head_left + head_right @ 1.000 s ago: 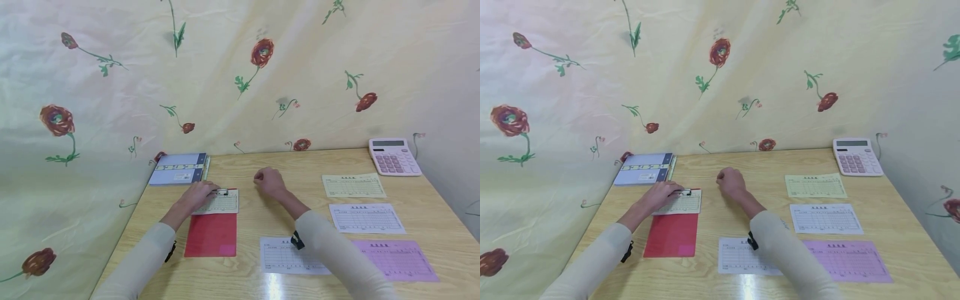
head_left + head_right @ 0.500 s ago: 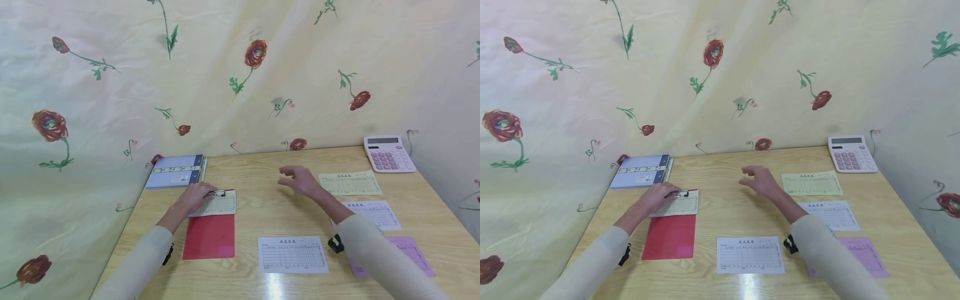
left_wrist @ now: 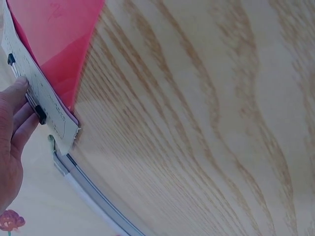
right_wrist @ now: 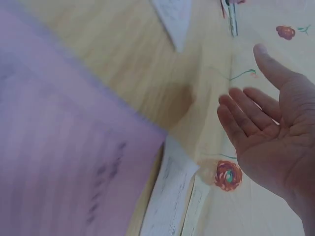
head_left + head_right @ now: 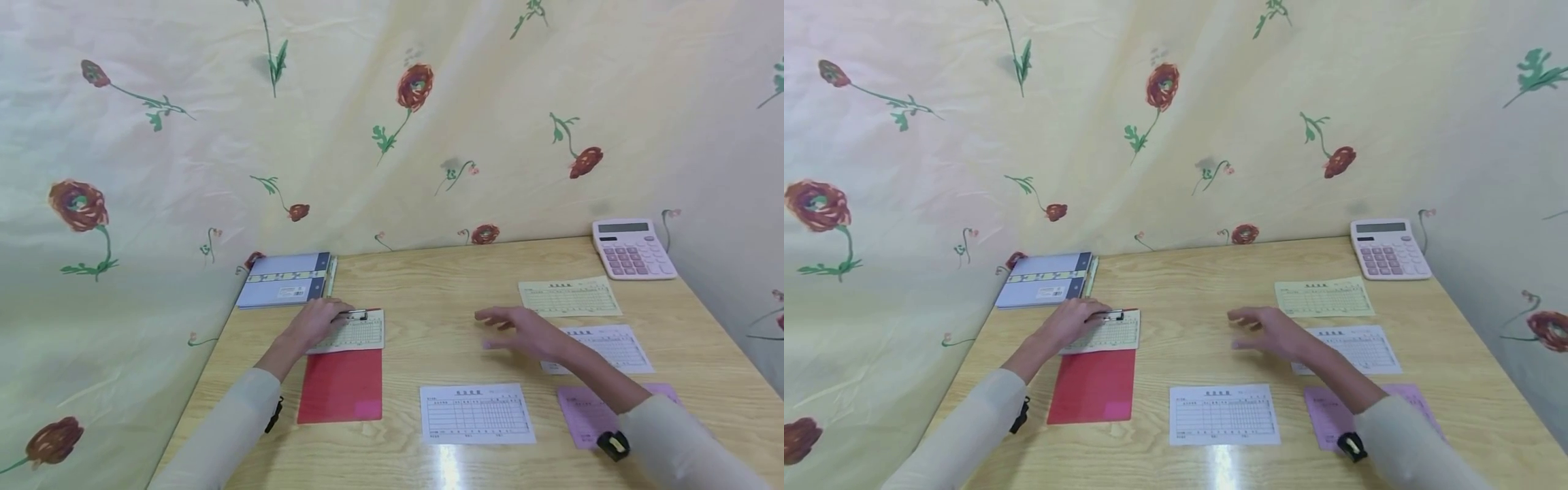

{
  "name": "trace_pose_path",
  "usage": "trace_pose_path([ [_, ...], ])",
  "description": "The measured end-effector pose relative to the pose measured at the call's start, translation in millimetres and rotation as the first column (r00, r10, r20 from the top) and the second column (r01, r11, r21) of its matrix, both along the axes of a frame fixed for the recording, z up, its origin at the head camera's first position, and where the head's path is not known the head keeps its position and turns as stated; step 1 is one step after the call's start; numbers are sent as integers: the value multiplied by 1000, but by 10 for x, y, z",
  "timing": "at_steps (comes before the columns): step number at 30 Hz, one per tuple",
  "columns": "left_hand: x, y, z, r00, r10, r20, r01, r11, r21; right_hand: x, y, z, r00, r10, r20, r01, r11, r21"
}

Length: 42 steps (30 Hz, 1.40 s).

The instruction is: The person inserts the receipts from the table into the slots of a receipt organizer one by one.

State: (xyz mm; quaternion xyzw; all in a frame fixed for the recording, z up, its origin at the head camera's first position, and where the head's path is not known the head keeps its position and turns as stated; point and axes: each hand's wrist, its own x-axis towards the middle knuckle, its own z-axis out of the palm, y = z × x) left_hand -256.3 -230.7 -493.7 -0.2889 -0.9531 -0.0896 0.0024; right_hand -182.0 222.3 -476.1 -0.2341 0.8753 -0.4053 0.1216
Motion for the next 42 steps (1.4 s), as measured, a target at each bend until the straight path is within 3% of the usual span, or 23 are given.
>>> trace_pose_path([
  [6, -4, -7, -3, 1000, 4, -2, -4, 1000, -8, 236, 161, -18, 996, 70, -57, -66, 996, 67],
  [11, -3, -14, -13, 1000, -5, -9, 5, 1000, -6, 380, 266, -72, 991, 77, -111, -71, 996, 57],
  [24, 2, -18, -6, 1000, 0, 7, 0, 1000, 9, 554, 303, -205, 960, 132, -249, -134, 991, 8],
  [33, -7, -11, -24, 1000, -4, -7, 4, 1000, 4, 609, 350, -303, 958, 171, -230, -184, 982, -36],
  [42, 22, 6, -41, 1000, 18, 2, -18, 1000, 11, 598, 368, -371, 967, 180, -178, -185, 983, -9],
])
